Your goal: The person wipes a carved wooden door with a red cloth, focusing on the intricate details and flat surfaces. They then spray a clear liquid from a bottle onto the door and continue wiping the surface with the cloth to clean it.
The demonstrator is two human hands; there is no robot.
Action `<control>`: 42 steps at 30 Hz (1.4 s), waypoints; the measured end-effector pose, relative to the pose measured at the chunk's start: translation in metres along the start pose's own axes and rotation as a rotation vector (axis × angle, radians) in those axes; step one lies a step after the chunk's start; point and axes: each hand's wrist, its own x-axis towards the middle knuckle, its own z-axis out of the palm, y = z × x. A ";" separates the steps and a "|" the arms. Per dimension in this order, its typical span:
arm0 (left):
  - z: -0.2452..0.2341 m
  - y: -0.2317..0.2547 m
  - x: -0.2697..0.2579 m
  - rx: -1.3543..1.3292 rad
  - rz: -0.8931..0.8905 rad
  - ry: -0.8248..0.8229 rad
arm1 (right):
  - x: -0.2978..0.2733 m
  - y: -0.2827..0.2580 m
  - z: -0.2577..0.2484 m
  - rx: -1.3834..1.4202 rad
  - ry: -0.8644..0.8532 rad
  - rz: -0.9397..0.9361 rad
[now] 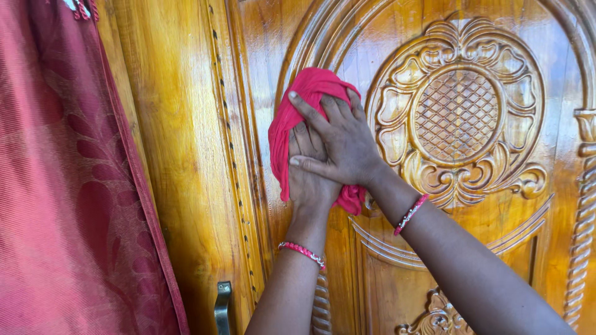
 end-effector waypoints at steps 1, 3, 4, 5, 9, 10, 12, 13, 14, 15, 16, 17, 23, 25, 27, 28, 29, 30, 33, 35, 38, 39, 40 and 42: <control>-0.003 0.000 -0.007 0.005 0.015 -0.014 | -0.004 -0.004 0.000 -0.005 -0.010 0.005; -0.006 -0.002 -0.017 0.003 0.051 -0.048 | -0.013 -0.010 0.000 0.000 -0.043 0.028; -0.007 -0.003 -0.023 0.008 0.068 -0.068 | -0.017 -0.013 0.000 0.009 -0.066 0.045; -0.007 -0.004 -0.029 -0.016 0.082 -0.117 | -0.022 -0.016 -0.001 0.020 -0.090 0.063; -0.005 -0.009 -0.056 -0.327 0.065 -0.176 | -0.039 -0.026 -0.005 0.102 -0.142 0.091; -0.005 -0.010 -0.063 -0.447 0.041 -0.140 | -0.044 -0.028 -0.007 0.118 -0.147 0.083; -0.009 -0.010 -0.072 -0.526 -0.049 -0.233 | -0.053 -0.029 -0.012 0.201 -0.172 0.087; -0.012 -0.011 -0.074 -0.566 -0.092 -0.276 | -0.057 -0.027 -0.016 0.267 -0.192 0.098; -0.018 -0.013 -0.077 -0.604 -0.111 -0.270 | -0.062 -0.025 -0.021 0.333 -0.212 0.109; -0.024 -0.015 -0.077 -0.644 -0.127 -0.256 | -0.066 -0.024 -0.026 0.429 -0.213 0.134; -0.031 -0.014 -0.074 -0.684 -0.143 -0.243 | -0.072 -0.024 -0.032 0.525 -0.215 0.158; -0.037 -0.012 -0.067 -0.797 -0.163 -0.171 | -0.074 -0.025 -0.037 0.618 -0.212 0.176; -0.054 0.015 -0.008 -1.568 -0.364 -0.064 | -0.061 -0.038 -0.041 1.394 0.200 0.460; -0.048 0.019 0.020 -1.868 -0.488 -0.170 | -0.049 -0.022 -0.035 1.412 0.305 0.542; -0.039 0.015 0.048 -2.079 -0.392 -0.229 | -0.034 0.005 -0.029 1.438 0.419 0.578; -0.035 0.015 0.061 -2.183 -0.339 -0.259 | -0.025 0.021 -0.027 1.456 0.478 0.573; -0.032 0.017 0.073 -2.243 -0.306 -0.324 | -0.013 0.038 -0.025 1.477 0.532 0.562; -0.030 0.019 0.085 -2.301 -0.271 -0.392 | -0.003 0.056 -0.026 1.332 0.556 0.524; -0.033 0.016 0.121 -1.877 0.016 -0.337 | 0.030 0.108 -0.036 0.949 0.604 0.382; -0.035 0.008 0.141 -1.300 0.196 -0.143 | 0.049 0.131 -0.042 0.671 0.646 0.183; -0.027 -0.014 0.159 -0.509 0.321 0.175 | 0.067 0.163 -0.051 0.072 0.615 -0.062; -0.021 -0.024 0.162 -0.393 0.327 0.267 | 0.074 0.172 -0.050 -0.018 0.586 -0.094; -0.014 -0.035 0.163 -0.276 0.333 0.357 | 0.081 0.181 -0.049 -0.107 0.558 -0.127; 0.003 -0.055 0.160 -0.258 0.149 0.282 | 0.088 0.196 -0.040 -0.216 0.579 -0.170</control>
